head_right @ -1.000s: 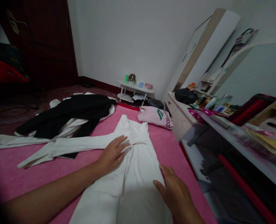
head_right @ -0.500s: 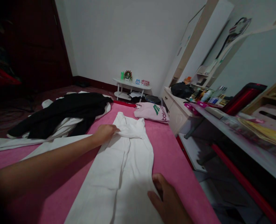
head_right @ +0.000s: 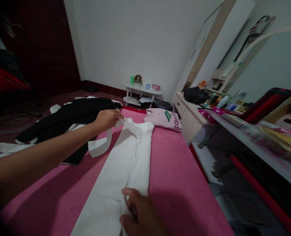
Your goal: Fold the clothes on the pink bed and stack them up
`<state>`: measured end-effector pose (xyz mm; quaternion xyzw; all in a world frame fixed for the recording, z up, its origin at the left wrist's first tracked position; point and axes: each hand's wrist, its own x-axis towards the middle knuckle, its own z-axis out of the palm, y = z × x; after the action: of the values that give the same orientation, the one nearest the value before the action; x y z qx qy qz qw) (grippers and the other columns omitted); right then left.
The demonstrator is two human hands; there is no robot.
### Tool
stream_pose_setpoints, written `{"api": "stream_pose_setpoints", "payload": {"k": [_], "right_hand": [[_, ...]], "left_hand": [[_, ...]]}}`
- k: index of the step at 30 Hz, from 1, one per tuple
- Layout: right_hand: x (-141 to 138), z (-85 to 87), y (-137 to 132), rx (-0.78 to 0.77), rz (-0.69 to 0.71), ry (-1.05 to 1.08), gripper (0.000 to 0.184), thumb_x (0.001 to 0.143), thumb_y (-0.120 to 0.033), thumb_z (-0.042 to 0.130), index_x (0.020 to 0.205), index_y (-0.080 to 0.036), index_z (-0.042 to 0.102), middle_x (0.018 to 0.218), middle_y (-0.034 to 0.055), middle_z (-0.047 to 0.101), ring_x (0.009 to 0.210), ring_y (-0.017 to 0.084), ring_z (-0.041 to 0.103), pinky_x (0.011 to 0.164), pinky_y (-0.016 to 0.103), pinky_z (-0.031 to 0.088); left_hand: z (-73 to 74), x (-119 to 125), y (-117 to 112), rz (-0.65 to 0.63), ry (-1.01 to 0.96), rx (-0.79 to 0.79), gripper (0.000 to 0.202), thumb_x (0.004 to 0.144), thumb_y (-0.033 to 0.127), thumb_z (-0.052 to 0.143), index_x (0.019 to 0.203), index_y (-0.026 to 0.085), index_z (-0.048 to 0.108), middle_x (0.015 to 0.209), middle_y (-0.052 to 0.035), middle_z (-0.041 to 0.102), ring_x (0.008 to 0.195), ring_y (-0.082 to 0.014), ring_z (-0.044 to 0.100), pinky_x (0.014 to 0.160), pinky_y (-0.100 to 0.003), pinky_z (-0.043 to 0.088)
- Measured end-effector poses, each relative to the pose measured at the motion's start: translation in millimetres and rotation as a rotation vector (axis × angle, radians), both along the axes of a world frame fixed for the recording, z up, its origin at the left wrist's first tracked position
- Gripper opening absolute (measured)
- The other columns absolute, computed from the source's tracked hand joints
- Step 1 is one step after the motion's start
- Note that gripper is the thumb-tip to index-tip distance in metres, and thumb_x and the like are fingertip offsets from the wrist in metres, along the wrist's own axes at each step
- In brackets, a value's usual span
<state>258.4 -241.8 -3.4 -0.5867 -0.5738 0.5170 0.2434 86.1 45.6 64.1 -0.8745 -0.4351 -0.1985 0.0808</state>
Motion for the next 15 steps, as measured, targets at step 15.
{"api": "stream_pose_setpoints", "payload": {"k": [15], "right_hand": [[63.1,-6.1,111.1,0.533,-0.275,-0.201,0.024,0.082,-0.036,0.056,0.089,-0.017,0.07,0.085,0.0061,0.068,0.076,0.018,0.061,0.07,0.028,0.047]], "left_hand": [[-94.1,66.1,-63.9,-0.327,-0.137,-0.193,0.056,0.088,0.056,0.049,0.13,0.02,0.054,0.142,-0.0145,0.046,0.131,-0.0312,0.041,0.107,-0.048,0.034]]}}
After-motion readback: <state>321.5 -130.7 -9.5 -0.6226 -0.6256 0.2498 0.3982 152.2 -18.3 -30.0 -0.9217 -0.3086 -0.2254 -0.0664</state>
